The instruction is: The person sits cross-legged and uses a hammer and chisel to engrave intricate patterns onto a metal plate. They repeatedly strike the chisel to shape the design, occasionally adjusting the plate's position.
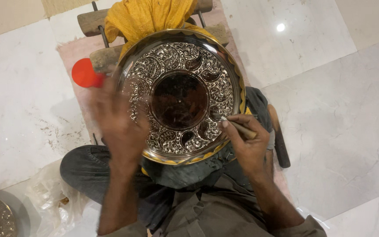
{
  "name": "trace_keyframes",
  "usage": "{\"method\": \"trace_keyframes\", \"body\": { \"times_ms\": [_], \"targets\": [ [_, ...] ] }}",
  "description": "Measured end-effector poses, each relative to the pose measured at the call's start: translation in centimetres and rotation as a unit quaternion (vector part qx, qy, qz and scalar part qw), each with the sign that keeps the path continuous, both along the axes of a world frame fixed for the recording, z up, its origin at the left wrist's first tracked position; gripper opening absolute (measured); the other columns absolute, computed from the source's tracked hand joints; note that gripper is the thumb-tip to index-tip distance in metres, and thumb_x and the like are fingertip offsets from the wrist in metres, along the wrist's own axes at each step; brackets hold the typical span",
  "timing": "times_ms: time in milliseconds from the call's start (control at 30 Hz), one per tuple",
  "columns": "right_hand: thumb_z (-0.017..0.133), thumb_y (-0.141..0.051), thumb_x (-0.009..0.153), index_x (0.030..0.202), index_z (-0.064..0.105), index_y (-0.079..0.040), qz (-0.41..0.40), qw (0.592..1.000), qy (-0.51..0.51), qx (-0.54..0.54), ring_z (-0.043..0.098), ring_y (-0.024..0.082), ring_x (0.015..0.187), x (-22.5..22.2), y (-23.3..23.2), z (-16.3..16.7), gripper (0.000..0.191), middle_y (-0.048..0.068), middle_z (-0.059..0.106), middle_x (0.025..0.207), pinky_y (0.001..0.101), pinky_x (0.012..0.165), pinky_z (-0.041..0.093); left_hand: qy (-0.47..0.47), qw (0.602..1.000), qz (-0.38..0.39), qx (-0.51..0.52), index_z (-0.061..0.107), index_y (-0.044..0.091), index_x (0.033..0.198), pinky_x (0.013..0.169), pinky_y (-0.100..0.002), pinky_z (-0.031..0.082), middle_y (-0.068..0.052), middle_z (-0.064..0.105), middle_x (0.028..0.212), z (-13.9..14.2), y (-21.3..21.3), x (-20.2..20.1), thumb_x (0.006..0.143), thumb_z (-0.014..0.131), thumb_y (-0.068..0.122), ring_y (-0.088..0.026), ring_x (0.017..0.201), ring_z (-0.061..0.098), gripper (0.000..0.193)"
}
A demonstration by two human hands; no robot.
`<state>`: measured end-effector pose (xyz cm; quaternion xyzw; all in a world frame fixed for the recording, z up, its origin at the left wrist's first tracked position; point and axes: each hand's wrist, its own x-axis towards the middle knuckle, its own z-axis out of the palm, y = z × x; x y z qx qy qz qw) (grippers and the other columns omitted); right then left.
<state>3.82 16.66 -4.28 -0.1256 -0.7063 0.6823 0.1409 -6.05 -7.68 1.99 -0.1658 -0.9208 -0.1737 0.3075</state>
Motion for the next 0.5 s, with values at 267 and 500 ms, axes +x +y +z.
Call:
{"method": "trace_keyframes", "body": {
  "times_ms": [267, 500],
  "targets": [
    [0.074, 0.001, 0.094, 0.117, 0.073, 0.000, -0.015, 0.993, 0.021, 0.114, 0.074, 0.014, 0.100, -1.0, -1.1, 1.5, 0.023, 0.011, 0.076, 0.111, 0.0226, 0.085, 0.062, -0.238, 0.920, 0.025, 0.310, 0.068, 0.000, 0.116, 0.068, -0.031, 0.046, -0.007, 0.066, 0.088, -3.5, -3.0, -3.7, 0.111, 0.065, 0.016, -0.013, 0.077, 0.055, 0.017],
    [0.075, 0.003, 0.095, 0.115, 0.075, 0.000, 0.003, 0.983, 0.068, 0.169, 0.074, 0.015, 0.099, -2.2, -0.2, 2.0, 0.020, 0.013, 0.075, 0.111, 0.0245, 0.086, 0.062, -0.183, 0.906, 0.034, 0.381, 0.066, -0.003, 0.110, 0.071, -0.027, 0.044, -0.007, 0.061, 0.088, -5.5, -2.9, -1.4, 0.113, 0.063, 0.014, -0.009, 0.082, 0.050, 0.018]
  ]
}}
